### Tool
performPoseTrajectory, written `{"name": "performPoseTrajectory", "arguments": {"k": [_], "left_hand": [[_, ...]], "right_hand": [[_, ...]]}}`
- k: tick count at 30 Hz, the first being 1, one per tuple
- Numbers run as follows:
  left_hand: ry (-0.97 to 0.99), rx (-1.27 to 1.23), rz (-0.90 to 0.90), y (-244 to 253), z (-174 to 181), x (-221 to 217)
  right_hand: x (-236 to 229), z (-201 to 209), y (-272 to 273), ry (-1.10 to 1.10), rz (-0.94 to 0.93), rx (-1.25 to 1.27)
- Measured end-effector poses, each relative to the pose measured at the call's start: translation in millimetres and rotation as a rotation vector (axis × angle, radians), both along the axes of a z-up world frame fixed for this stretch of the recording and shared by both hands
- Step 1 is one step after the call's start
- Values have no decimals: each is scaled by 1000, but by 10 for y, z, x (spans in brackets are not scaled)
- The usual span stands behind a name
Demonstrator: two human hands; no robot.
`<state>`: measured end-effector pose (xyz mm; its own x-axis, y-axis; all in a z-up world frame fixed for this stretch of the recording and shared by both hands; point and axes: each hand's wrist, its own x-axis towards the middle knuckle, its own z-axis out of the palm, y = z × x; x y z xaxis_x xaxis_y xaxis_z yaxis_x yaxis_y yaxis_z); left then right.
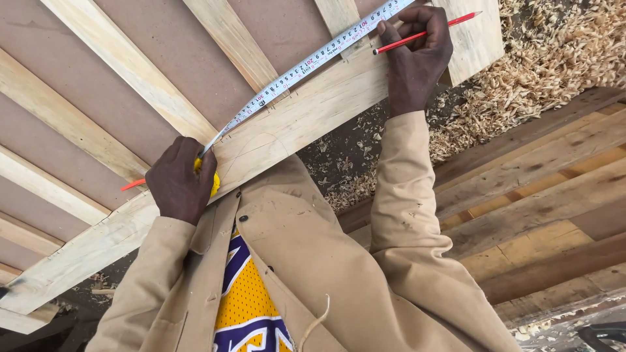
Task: Measuring and marking a wooden furniture frame using a tape measure and pencil.
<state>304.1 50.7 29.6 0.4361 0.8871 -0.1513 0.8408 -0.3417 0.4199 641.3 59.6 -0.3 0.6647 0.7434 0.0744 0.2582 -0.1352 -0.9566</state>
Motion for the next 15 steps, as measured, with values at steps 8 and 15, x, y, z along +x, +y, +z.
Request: {"name": "performPoseTrajectory", "arguments": {"k": [8,15], "left_hand": [[-9,0,-4,4,-9,11],[3,-11,-9,14,13,21]], "right_hand": [[12,-3,-3,-59,1,-24],[9,11,7,-51,14,19]]}}
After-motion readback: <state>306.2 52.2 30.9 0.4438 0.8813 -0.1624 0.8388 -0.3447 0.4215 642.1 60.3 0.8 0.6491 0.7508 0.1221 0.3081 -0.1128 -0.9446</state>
